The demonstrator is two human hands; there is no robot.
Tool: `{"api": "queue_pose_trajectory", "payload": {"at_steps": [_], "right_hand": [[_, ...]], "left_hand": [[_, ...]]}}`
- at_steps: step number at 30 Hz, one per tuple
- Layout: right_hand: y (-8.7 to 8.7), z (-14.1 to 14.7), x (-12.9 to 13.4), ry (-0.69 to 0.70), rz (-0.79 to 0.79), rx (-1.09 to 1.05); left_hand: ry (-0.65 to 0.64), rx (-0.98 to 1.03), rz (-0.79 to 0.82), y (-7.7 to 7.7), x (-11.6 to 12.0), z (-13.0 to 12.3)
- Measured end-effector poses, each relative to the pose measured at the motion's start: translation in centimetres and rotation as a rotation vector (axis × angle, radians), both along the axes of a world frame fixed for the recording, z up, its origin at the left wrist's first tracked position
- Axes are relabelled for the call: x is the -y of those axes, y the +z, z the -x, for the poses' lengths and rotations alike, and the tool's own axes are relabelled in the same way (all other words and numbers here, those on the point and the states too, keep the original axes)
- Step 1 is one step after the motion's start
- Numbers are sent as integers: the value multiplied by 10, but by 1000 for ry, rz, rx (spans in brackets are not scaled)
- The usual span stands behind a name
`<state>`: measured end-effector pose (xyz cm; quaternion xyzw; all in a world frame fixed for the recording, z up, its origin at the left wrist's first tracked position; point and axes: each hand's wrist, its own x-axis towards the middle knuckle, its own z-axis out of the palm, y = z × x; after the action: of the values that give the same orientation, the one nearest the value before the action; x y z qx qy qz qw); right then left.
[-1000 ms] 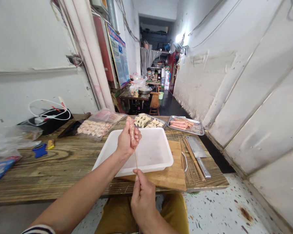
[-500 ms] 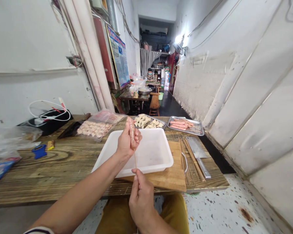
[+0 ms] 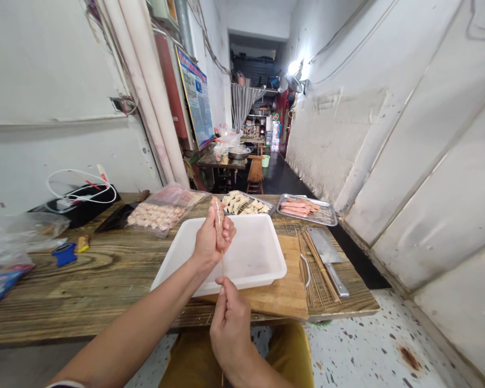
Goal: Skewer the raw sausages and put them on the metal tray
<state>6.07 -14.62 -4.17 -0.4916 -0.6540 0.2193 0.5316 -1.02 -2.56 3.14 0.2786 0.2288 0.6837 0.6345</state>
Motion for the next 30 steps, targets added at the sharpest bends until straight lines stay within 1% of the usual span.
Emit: {"api": "queue_pose_trajectory", "payload": {"at_steps": [5,9,14,18,20,22,25,27,30], "right_hand": [[4,2,-4,18,-3,-27],[7,5,-7,25,14,-57],[6,6,-12,29,38,-68],[4,-2,-14,89,62,-60],[4,-7,-14,131,71,-44],[5,-11,-11,155,66,-28],[4,-15,-7,175,58,-15],[1,-15,-4,184,75,-26],[-6,-13,-2,186,117,-64]], "left_hand": [[-20,21,-15,1,1,-1],[-29,27,9,1,1,-2],[-43,42,11,-2,0,-1],[-115,37,12,-2,-2,3],[-130,48,-3,0,-3,7],[-105,44,-10,2,-3,9],[-63,-31,-8,2,-1,11],[-38,-82,-34,0,2,11],[-4,-100,-78,-3,4,9]]}}
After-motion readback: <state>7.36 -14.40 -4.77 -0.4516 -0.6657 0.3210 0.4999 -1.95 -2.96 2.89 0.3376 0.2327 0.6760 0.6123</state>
